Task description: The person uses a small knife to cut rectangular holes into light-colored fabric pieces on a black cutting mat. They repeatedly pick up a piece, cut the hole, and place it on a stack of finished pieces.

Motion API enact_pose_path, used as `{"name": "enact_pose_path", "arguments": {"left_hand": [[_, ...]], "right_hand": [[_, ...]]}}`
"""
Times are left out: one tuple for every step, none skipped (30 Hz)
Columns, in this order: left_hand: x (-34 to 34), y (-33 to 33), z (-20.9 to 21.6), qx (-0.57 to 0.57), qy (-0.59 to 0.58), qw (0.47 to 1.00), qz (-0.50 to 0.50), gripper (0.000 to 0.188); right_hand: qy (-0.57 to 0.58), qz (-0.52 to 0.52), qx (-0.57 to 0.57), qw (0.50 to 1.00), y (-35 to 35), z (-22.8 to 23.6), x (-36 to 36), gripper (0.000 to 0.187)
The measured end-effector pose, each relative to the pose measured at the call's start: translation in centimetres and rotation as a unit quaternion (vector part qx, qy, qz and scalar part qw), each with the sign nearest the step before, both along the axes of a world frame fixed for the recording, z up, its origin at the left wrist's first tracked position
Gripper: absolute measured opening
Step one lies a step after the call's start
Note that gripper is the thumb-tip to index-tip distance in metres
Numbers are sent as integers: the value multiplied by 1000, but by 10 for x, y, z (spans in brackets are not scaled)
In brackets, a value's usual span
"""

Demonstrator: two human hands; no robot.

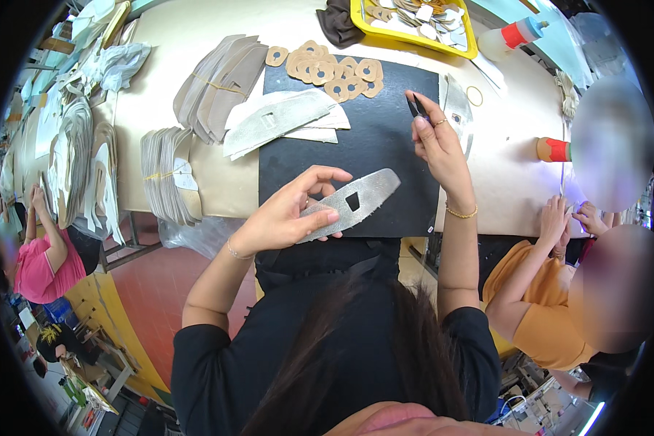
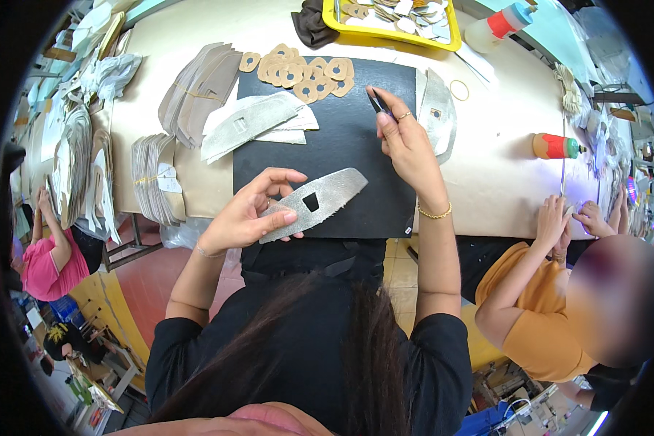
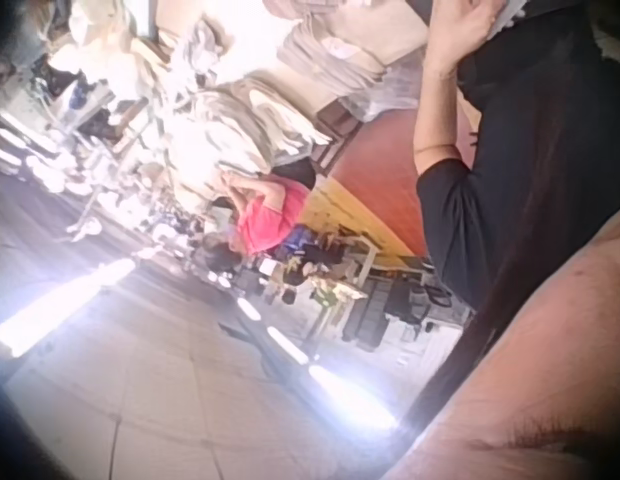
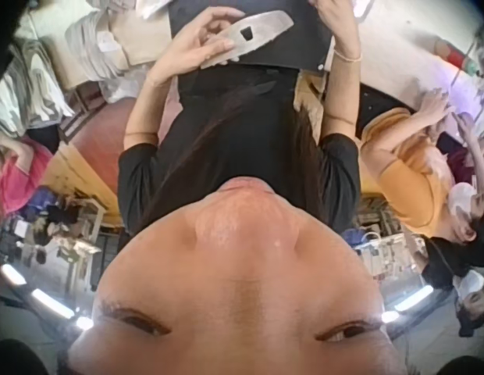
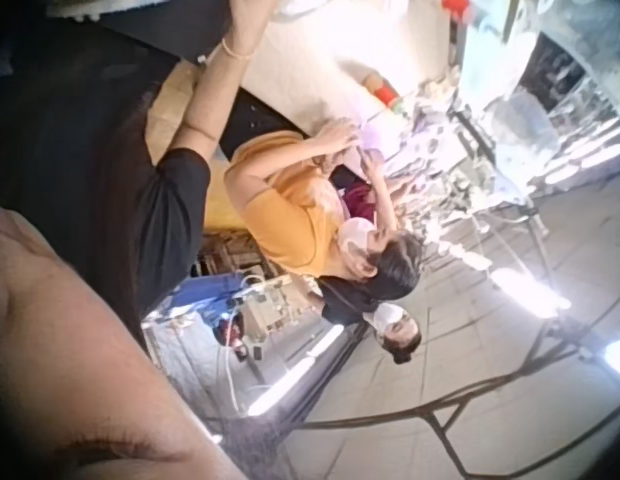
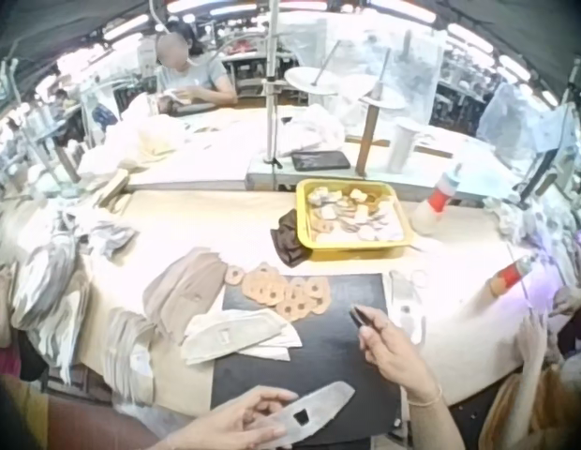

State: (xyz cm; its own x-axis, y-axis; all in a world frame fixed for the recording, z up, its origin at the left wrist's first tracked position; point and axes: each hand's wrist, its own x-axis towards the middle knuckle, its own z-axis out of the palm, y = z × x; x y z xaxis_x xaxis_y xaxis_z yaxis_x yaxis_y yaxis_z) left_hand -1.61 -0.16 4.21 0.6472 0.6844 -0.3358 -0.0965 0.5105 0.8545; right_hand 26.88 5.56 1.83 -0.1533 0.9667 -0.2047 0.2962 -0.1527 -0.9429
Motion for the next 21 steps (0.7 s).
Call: {"name": "enact_pose_path", "arguments": {"left_hand": [[0, 0, -1, -5, -2, 1000, -1, 54], [0, -1, -2, -4, -6, 1000, 2, 55], [1, -1, -3, -4, -11, 1000, 6, 57], [1, -2, -3, -4, -15, 1000, 10, 59], [1, -2, -4, 3, -15, 1000, 7, 59], [1, -3, -4, 10, -14, 1000, 4, 58], [1, -3, -5, 20, -13, 1000, 0, 58], [2, -4, -5, 18, 4, 1000, -20, 54], [2, -3, -6, 18, 22, 999, -43, 51], [2, -3, -7, 20, 40, 997, -65, 48], [3, -4, -8, 50, 39, 996, -63, 43], [4, -5, -9, 81, 37, 994, -62, 39], [5, -7, -10, 125, 33, 990, -64, 35], [3, -7, -11, 173, 60, 981, -64, 33], [0, -7, -11, 155, 81, 982, -78, 34], [-1, -7, -12, 157, 91, 981, -70, 34], [-2, -7, -14, 180, 85, 979, -53, 34], [-4, -8, -14, 119, 68, 990, -38, 34], [-5, -10, -13, 61, 54, 996, -24, 34], [-6, -11, -13, 15, 48, 999, -2, 34], [-6, -11, -13, 17, 40, 999, 5, 35]], "right_hand": [[11, 1, 1, 1000, 1, -1, 1, 42], [-13, -1, 42, 999, 2, -3, 1, 44], [-36, -10, 87, 996, 3, -5, -1, 46], [-52, -9, 136, 989, 5, -5, -2, 46], [-85, -26, 129, 988, 8, -5, -4, 47], [-110, -34, 127, 985, 12, -3, -5, 46], [-154, -53, 91, 983, 18, 0, -5, 45], [-179, -29, 62, 981, 26, 2, -6, 44], [-221, -16, -2, 975, 38, 4, -5, 42], [-238, 3, -32, 971, 51, 4, -6, 40], [-281, 16, 50, 958, 62, 0, -12, 40], [-297, 34, 165, 940, 73, -5, -18, 41], [-333, 49, 244, 910, 82, -11, -23, 42], [-310, 60, 276, 908, 90, -17, -27, 43], [-316, 65, 266, 908, 98, -23, -32, 43], [-320, 83, 279, 902, 104, -28, -35, 42], [-337, 95, 270, 897, 108, -31, -37, 40], [-348, 107, 265, 893, 110, -33, -39, 37], [-362, 115, 250, 890, 110, -33, -39, 34], [-383, 122, 259, 878, 111, -32, -40, 31], [-398, 131, 277, 865, 110, -30, -41, 27]]}}
